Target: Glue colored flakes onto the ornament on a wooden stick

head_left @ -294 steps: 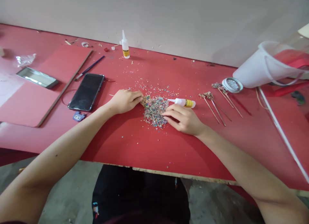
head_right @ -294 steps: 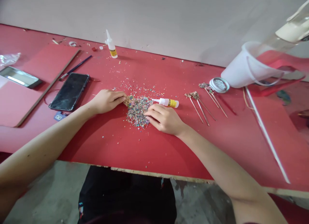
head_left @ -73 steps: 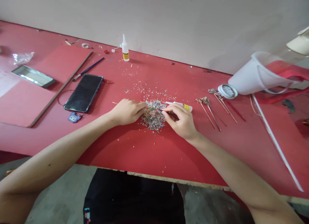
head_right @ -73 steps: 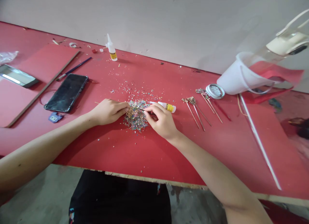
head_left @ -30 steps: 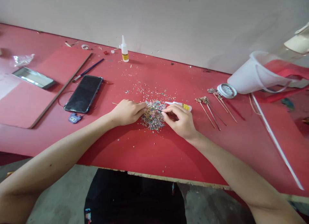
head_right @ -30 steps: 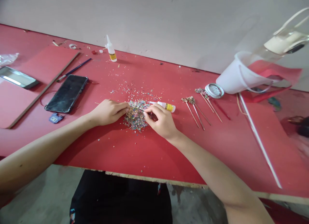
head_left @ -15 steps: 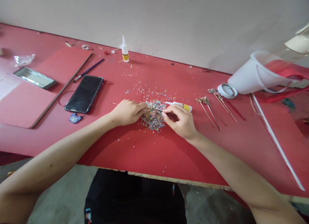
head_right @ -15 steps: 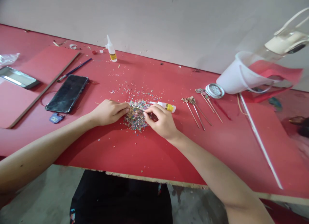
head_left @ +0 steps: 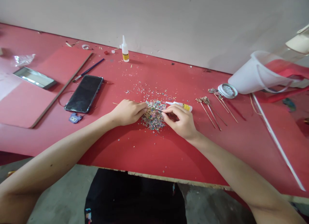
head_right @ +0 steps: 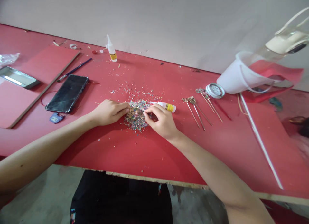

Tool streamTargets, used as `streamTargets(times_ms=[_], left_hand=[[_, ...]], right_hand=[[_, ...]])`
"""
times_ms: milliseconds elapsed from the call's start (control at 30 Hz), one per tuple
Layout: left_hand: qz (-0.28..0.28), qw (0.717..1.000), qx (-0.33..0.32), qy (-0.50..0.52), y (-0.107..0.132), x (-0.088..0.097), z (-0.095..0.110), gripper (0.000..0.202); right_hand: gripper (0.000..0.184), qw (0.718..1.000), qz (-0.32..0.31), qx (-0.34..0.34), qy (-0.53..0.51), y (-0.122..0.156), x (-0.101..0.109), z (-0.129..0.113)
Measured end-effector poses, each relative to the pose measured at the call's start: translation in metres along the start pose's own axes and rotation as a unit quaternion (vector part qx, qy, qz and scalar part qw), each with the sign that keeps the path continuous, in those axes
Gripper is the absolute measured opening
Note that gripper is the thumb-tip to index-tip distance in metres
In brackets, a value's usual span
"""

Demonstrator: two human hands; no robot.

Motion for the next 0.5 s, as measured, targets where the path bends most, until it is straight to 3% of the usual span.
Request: streamTargets(times_ms=[500], left_hand=[[-0.005,1.000,-0.001,0.005,0.0002,-0.0011,0.0004,0.030]], right_hand=[[0.006,1.000,-0.009,0.007,0.001,-0.0001,-0.0017,-0.0019]])
Point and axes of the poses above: each hand's wrist, its own y-axis away from the middle knuckle, its own x-axis out of the back of the hand, z = x × y, the point moved 10 cm from there along -y, towards the middle knuckle, and after that the axes turned 10 degrees about x, right-handed, at the moved point
